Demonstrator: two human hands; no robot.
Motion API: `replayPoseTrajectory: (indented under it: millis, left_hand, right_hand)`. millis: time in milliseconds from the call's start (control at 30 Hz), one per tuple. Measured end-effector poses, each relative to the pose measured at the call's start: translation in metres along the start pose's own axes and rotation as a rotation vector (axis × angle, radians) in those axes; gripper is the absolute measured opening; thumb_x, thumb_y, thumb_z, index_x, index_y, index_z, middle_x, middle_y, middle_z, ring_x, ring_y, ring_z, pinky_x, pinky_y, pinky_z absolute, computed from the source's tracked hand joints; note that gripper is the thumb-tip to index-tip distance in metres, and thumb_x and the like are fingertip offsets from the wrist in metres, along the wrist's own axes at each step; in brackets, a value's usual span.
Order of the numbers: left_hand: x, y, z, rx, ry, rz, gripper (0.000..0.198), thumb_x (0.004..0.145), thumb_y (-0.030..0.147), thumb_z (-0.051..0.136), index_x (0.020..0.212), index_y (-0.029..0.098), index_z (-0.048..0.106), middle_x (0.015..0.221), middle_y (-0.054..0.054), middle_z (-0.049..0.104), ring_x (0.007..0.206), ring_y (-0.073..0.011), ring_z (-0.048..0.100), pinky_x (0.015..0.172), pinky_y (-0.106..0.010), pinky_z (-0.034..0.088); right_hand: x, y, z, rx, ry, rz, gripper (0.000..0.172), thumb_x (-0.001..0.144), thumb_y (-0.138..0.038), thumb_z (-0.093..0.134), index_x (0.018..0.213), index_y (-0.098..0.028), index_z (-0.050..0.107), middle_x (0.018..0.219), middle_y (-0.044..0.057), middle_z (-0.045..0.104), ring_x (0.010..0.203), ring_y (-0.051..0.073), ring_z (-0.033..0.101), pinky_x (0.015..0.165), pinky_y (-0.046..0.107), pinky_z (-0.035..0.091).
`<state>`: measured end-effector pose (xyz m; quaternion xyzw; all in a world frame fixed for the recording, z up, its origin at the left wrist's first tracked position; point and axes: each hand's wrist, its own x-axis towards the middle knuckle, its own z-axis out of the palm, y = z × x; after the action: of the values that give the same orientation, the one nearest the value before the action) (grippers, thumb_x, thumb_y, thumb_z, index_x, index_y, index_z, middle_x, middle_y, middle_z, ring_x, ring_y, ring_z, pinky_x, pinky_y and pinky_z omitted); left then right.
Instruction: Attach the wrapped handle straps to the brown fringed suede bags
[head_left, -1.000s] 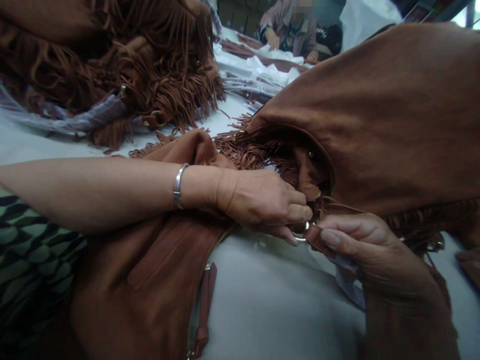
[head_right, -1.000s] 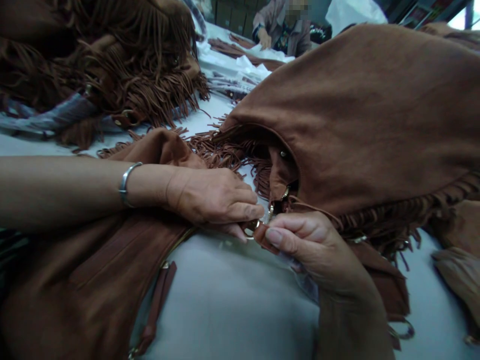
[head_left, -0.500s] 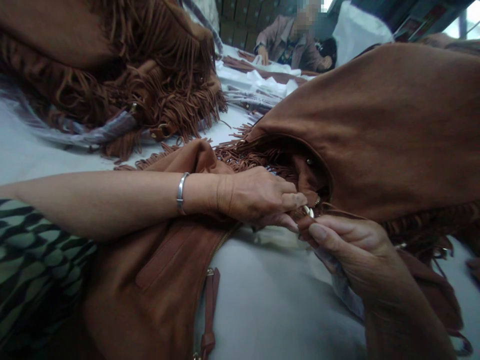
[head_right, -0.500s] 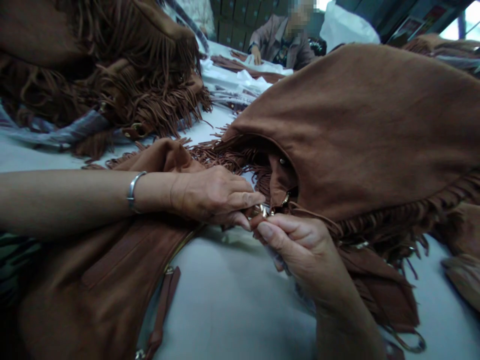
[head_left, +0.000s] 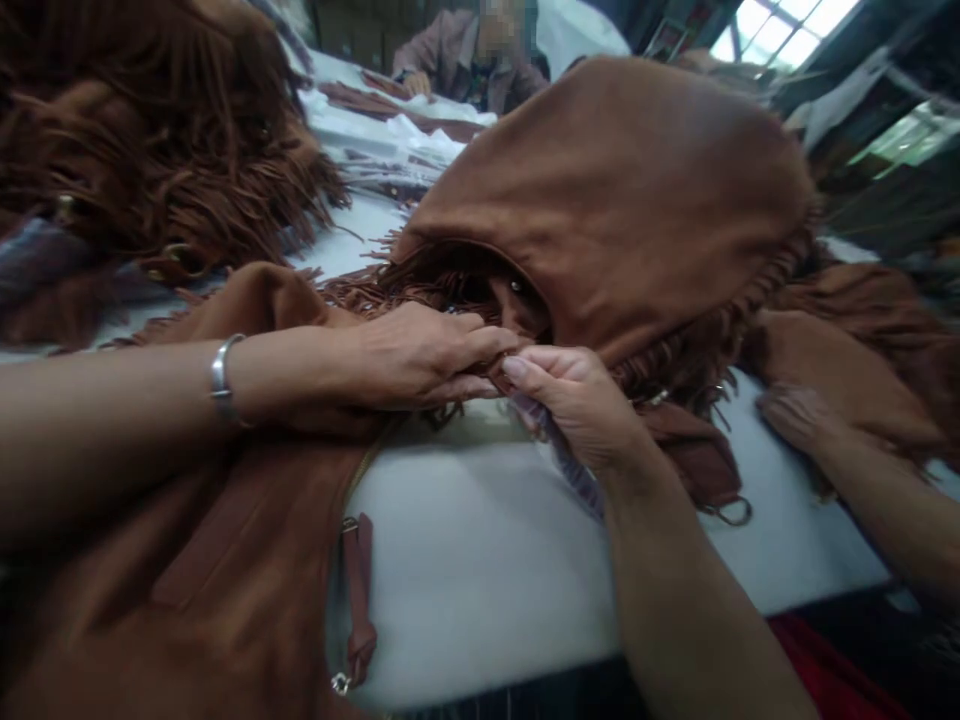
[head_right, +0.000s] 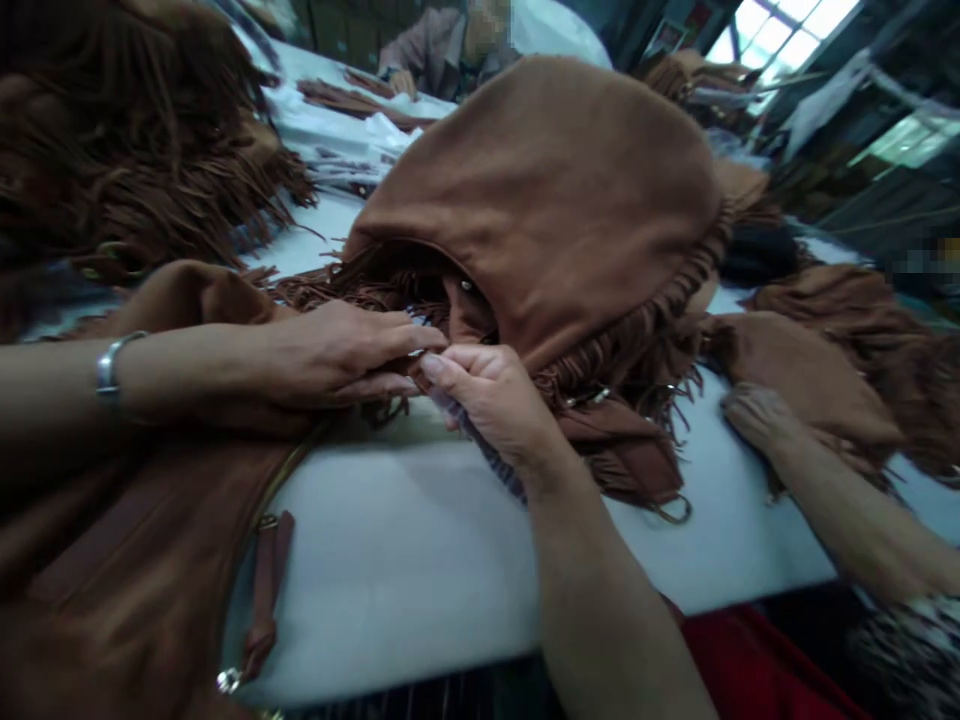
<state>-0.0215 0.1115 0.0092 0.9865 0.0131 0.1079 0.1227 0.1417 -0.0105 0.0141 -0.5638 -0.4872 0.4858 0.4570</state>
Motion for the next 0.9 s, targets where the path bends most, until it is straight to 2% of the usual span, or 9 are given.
replayPoseTrajectory:
  millis: [100,233,367,433,500,600,700,800,900]
  left_hand:
    - [0.005,0.001,0.007,0.019,-0.051,-0.012,0.039,0.094,0.040,0.036,0.124,0.016,0.043,0.101,-0.009,0.061,0.084,-0.0191,0.059,0.071,-0.026,0.044]
    - [0.014,0.005,0.007,0.061,-0.130,-0.121,0.031,0.092,0.031,0.036,0.112,0.012,0.049,0.098,-0.010,0.062,0.080,-0.0183,0.059,0.070,-0.026,0.045]
    - [0.020,0.005,0.001,0.112,-0.110,-0.167,0.032,0.091,0.031,0.034,0.114,0.015,0.050,0.100,-0.009,0.062,0.081,-0.0189,0.060,0.071,-0.027,0.044]
    - [0.018,0.003,-0.004,0.034,-0.122,-0.169,0.034,0.090,0.035,0.039,0.117,0.018,0.050,0.104,-0.007,0.062,0.087,-0.0186,0.061,0.074,-0.026,0.044]
    - [0.011,0.000,-0.008,-0.084,-0.181,-0.203,0.045,0.087,0.044,0.047,0.125,0.020,0.046,0.113,-0.006,0.061,0.095,-0.0186,0.060,0.078,-0.024,0.045]
    - [-0.006,-0.005,-0.014,-0.117,-0.254,-0.335,0.076,0.076,0.054,0.059,0.137,0.017,0.034,0.130,-0.011,0.052,0.113,-0.0241,0.053,0.088,-0.028,0.043]
    - [-0.022,-0.003,-0.017,-0.037,-0.260,-0.423,0.075,0.077,0.051,0.059,0.137,0.013,0.035,0.136,-0.014,0.045,0.119,-0.0275,0.048,0.094,-0.032,0.040]
    - [-0.025,0.008,-0.019,0.075,-0.198,-0.333,0.060,0.082,0.047,0.054,0.130,0.014,0.042,0.125,-0.013,0.052,0.111,-0.0268,0.052,0.092,-0.034,0.041]
    - [-0.014,0.020,-0.015,0.166,-0.120,-0.226,0.061,0.084,0.052,0.051,0.129,0.013,0.042,0.117,-0.014,0.055,0.106,-0.0280,0.052,0.092,-0.037,0.040]
  right_hand:
    - [0.004,0.002,0.004,-0.019,-0.025,0.024,0.030,0.082,-0.034,0.061,0.060,-0.014,0.052,0.047,-0.005,0.047,0.038,0.004,0.040,0.036,0.014,0.030]
    - [0.005,-0.005,0.005,-0.079,-0.017,0.113,0.021,0.087,-0.028,0.052,0.070,-0.014,0.053,0.048,-0.004,0.051,0.037,0.006,0.042,0.036,0.015,0.032]
    - [-0.006,-0.023,-0.003,-0.312,0.021,0.043,0.021,0.086,-0.030,0.056,0.073,-0.013,0.058,0.056,-0.003,0.053,0.045,0.006,0.045,0.043,0.017,0.033]
    - [-0.015,-0.028,-0.008,-0.366,0.003,0.068,0.023,0.082,-0.032,0.061,0.070,-0.013,0.059,0.055,-0.004,0.051,0.046,0.005,0.042,0.043,0.018,0.030]
    - [-0.024,-0.026,-0.012,-0.348,-0.051,0.149,0.026,0.080,-0.033,0.063,0.064,-0.013,0.057,0.053,-0.004,0.050,0.045,0.006,0.040,0.042,0.018,0.027]
    - [-0.033,-0.011,-0.013,-0.309,-0.062,0.167,0.033,0.081,-0.039,0.060,0.061,-0.014,0.052,0.049,-0.003,0.049,0.041,0.006,0.039,0.040,0.019,0.026]
    - [-0.037,0.002,-0.013,-0.232,-0.044,0.164,0.035,0.082,-0.045,0.057,0.064,-0.016,0.049,0.049,-0.004,0.049,0.040,0.007,0.040,0.039,0.019,0.027]
    - [-0.039,0.006,-0.013,-0.135,-0.046,0.161,0.035,0.079,-0.047,0.061,0.068,-0.016,0.049,0.050,-0.005,0.049,0.040,0.006,0.039,0.039,0.018,0.027]
    - [-0.041,0.007,-0.013,-0.033,-0.040,0.159,0.036,0.077,-0.049,0.064,0.073,-0.016,0.051,0.051,-0.006,0.047,0.039,0.005,0.034,0.038,0.018,0.025]
